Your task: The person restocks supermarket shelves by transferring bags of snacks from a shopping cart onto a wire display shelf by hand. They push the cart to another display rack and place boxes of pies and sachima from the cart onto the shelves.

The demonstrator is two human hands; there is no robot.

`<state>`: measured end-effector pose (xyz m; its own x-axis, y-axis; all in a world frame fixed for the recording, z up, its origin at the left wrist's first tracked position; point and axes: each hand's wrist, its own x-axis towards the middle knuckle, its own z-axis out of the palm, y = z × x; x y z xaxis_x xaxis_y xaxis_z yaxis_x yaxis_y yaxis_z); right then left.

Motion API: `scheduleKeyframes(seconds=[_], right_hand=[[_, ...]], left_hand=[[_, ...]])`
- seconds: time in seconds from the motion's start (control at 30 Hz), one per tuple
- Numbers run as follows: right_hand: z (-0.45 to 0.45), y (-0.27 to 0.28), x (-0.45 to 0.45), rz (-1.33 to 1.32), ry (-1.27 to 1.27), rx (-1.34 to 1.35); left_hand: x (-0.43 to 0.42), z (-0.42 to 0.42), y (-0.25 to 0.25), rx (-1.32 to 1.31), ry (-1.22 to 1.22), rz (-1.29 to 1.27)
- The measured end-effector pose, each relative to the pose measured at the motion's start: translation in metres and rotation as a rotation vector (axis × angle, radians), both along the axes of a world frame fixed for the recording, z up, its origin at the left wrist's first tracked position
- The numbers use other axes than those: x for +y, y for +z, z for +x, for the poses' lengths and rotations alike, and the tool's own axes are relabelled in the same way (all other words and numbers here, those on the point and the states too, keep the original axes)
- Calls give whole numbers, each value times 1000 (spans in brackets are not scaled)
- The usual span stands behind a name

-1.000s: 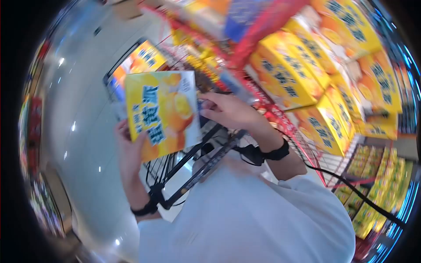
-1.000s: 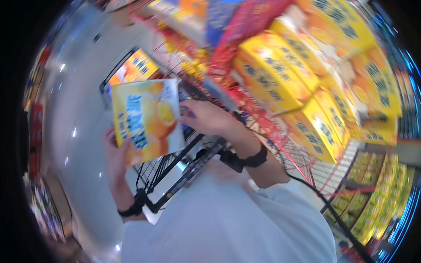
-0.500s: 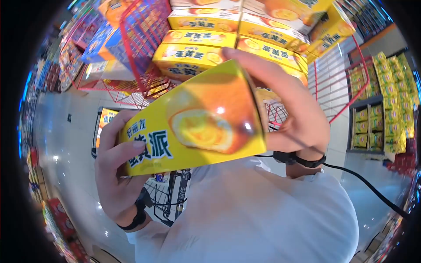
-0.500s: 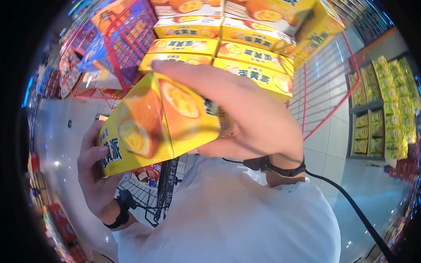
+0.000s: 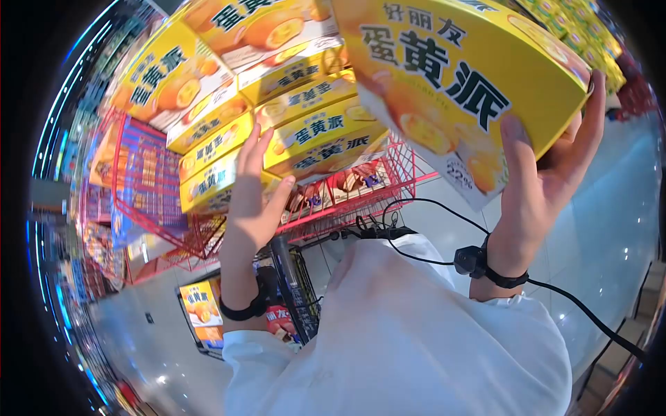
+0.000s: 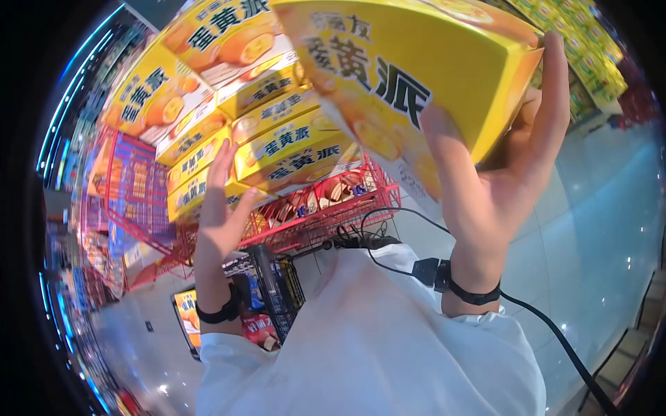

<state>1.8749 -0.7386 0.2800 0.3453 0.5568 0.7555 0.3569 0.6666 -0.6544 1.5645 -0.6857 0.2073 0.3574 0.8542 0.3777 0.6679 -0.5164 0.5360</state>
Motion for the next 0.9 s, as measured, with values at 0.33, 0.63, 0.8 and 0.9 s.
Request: scheduleKeyframes(seconds=[0.33, 0.63, 0.8, 0.9], right_hand=[[-36, -5, 11, 137, -137, -54], [-48, 11, 32, -145, -518, -649], [-65, 73, 47, -590, -562, -666], [-61, 77, 65, -479, -749, -903]], left_hand=[[28, 7, -49, 408, 103, 51], [54, 16, -47, 499, 199, 59], [53, 14, -47, 526, 210, 72], [52, 13, -46, 507, 205, 81]])
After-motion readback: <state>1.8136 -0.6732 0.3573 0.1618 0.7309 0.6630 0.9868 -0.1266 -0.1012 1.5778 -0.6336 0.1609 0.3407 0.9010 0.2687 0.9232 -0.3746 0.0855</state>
